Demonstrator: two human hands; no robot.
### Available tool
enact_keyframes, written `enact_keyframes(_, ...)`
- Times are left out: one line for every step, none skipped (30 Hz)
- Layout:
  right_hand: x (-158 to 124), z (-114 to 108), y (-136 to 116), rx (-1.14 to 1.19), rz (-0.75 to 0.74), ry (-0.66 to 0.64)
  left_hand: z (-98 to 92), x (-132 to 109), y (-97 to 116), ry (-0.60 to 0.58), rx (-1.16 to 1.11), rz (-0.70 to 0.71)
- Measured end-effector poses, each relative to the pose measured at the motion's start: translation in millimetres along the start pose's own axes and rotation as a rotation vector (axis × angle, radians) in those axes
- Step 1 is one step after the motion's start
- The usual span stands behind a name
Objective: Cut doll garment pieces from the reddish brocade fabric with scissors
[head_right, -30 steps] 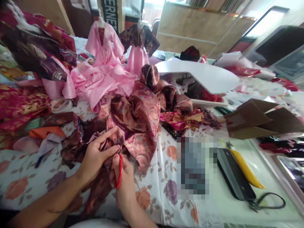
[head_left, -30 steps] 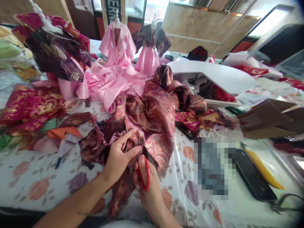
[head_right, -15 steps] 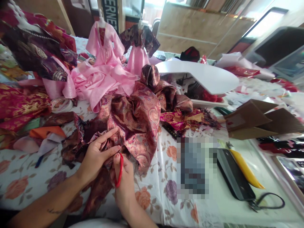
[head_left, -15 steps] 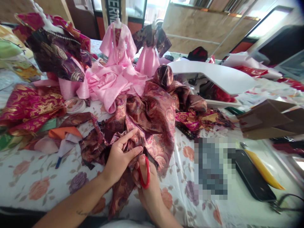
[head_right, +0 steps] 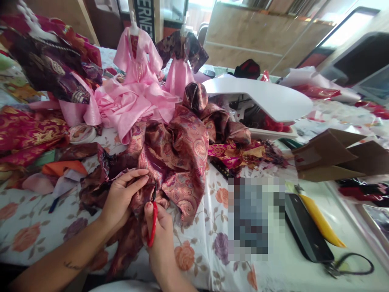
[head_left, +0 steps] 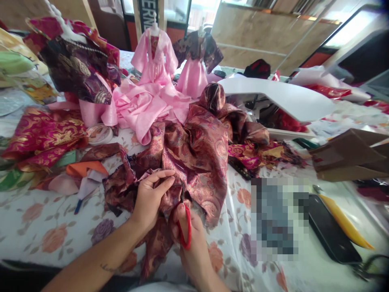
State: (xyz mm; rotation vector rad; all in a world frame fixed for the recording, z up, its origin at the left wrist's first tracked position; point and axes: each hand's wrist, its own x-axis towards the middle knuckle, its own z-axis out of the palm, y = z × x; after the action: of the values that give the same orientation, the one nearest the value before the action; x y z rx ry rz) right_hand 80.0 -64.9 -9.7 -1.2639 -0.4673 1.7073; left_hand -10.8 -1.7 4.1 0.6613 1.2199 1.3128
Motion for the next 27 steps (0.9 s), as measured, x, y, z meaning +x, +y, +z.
enact_keyframes(-1.6, -0.1, -0.5, -0.016, 0.023, 0.012, 0.9, 0.2, 0.8, -0.009, -0.058, -0.062)
enact_keyframes(-3.2, -0.2, -1.0, -0.030, 0.043, 0.023, 1.8, 0.1, 2.0, -0.022, -0.111, -0.126)
enact_keyframes(-4.4, -0.3, -1.4, -0.042, 0.057, 0.032, 2.7, -0.3, 3.4, -0.034, -0.152, -0.182)
enact_keyframes(-5.4, -0.3, -1.6, -0.052, 0.063, 0.038, 3.4, -0.8, 4.8, -0.045, -0.179, -0.224)
enact_keyframes(-6.0, -0.3, -1.6, -0.060, 0.064, 0.043, 4.1, -1.4, 6.2, -0.053, -0.198, -0.254)
enact_keyframes(-6.2, -0.3, -1.4, -0.066, 0.064, 0.045, 4.6, -1.9, 7.3, -0.062, -0.208, -0.271)
enact_keyframes(-6.2, -0.3, -1.1, -0.071, 0.065, 0.046, 4.9, -2.4, 8.3, -0.071, -0.213, -0.278)
enact_keyframes(-6.0, -0.3, -0.7, -0.073, 0.066, 0.045, 5.1, -2.7, 8.9, -0.080, -0.211, -0.275)
enact_keyframes(-5.8, -0.3, -0.3, -0.073, 0.067, 0.045, 5.3, -3.0, 9.3, -0.088, -0.205, -0.261)
enact_keyframes(-5.5, -0.2, -0.1, -0.073, 0.065, 0.044, 5.3, -3.1, 9.5, -0.095, -0.194, -0.239)
enact_keyframes(-5.4, 0.0, 0.0, -0.073, 0.062, 0.043, 5.2, -3.3, 9.4, -0.099, -0.184, -0.215)
enact_keyframes(-5.2, 0.2, -0.2, -0.072, 0.059, 0.043, 5.1, -3.5, 9.1, -0.105, -0.174, -0.194)
enact_keyframes(-5.2, 0.6, -0.5, -0.070, 0.057, 0.045, 4.9, -3.7, 8.7, -0.110, -0.165, -0.177)
enact_keyframes(-5.3, 1.1, -1.0, -0.065, 0.060, 0.049, 4.6, -4.0, 8.2, -0.115, -0.156, -0.161)
enact_keyframes(-5.4, 1.6, -1.5, -0.056, 0.065, 0.056, 4.3, -4.3, 7.5, -0.120, -0.143, -0.146)
enact_keyframes(-5.5, 2.1, -1.9, -0.044, 0.071, 0.063, 3.8, -4.5, 6.8, -0.125, -0.126, -0.129)
enact_keyframes(-5.7, 2.6, -2.3, -0.031, 0.076, 0.069, 3.2, -4.7, 6.0, -0.130, -0.104, -0.111)
enact_keyframes(-6.0, 3.0, -2.4, -0.019, 0.080, 0.072, 2.5, -4.7, 5.2, -0.135, -0.077, -0.090)
enact_keyframes(-6.3, 3.3, -2.5, -0.010, 0.083, 0.072, 1.8, -4.6, 4.3, -0.139, -0.047, -0.065)
enact_keyframes(-6.7, 3.5, -2.4, -0.004, 0.084, 0.071, 1.2, -4.4, 3.5, -0.140, -0.013, -0.038)
enact_keyframes(-7.2, 3.6, -2.2, 0.000, 0.083, 0.068, 0.5, -4.0, 2.8, -0.137, 0.022, -0.008)
enact_keyframes(-7.6, 3.7, -2.0, 0.004, 0.082, 0.066, 0.0, -3.6, 2.2, -0.131, 0.057, 0.021)
enact_keyframes(-8.0, 3.6, -1.8, 0.008, 0.080, 0.063, -0.4, -3.2, 1.8, -0.121, 0.088, 0.046)
enact_keyframes(-8.3, 3.5, -1.6, 0.013, 0.079, 0.060, -0.7, -2.8, 1.5, -0.111, 0.114, 0.064)
enact_keyframes(-8.4, 3.4, -1.3, 0.018, 0.078, 0.057, -0.9, -2.6, 1.3, -0.103, 0.135, 0.074)
enact_keyframes(-8.5, 3.2, -1.2, 0.022, 0.079, 0.053, -1.0, -2.4, 1.2, -0.097, 0.151, 0.081)
enact_keyframes(-8.4, 3.1, -1.1, 0.024, 0.080, 0.049, -1.1, -2.4, 1.2, -0.092, 0.164, 0.087)
